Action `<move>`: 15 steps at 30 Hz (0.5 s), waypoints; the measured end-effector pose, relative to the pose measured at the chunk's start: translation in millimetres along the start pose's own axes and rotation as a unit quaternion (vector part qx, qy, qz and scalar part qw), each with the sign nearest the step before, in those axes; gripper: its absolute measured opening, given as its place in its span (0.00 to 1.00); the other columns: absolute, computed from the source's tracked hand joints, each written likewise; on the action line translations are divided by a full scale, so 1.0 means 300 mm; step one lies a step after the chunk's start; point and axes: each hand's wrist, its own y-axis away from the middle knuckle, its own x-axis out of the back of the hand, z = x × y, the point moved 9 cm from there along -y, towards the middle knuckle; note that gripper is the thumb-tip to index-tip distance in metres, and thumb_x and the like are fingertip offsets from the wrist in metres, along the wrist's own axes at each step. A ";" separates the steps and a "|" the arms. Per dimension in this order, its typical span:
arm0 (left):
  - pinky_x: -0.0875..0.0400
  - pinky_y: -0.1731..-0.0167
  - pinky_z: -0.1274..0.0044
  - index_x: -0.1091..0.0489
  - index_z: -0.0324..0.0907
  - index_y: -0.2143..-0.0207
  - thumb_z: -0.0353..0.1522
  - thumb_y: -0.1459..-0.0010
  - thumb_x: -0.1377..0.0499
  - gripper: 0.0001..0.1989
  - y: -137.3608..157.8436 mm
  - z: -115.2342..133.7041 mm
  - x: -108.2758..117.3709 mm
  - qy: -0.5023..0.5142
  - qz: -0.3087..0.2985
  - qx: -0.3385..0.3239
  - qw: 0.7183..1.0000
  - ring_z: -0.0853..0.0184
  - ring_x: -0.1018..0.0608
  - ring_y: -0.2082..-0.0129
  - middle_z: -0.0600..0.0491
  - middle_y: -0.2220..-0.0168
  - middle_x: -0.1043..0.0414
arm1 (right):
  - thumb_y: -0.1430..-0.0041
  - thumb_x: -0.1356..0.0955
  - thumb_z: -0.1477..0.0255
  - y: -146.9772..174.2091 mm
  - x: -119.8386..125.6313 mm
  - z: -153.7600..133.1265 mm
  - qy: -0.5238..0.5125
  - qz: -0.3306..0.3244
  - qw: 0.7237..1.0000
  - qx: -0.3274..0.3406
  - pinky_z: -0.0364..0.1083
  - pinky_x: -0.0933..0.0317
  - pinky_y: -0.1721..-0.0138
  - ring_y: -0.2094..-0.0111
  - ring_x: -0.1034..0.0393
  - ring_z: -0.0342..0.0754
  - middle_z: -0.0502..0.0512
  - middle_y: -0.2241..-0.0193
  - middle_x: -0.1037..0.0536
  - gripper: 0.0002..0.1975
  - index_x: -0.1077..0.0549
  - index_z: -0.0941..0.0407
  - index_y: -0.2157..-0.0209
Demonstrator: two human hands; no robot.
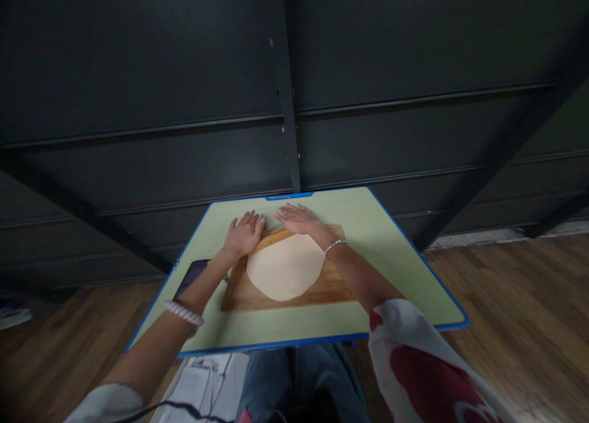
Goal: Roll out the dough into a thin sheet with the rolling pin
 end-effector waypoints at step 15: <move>0.58 0.40 0.60 0.43 0.33 0.42 0.43 0.36 0.64 0.30 0.237 0.167 0.015 -0.032 0.019 -0.068 0.997 0.57 0.43 0.39 0.40 0.40 0.42 | 0.34 0.49 0.64 0.407 0.052 -0.100 0.100 0.203 0.972 0.058 0.52 0.53 0.40 0.41 0.45 0.53 0.68 0.42 0.38 0.27 0.39 0.68 0.43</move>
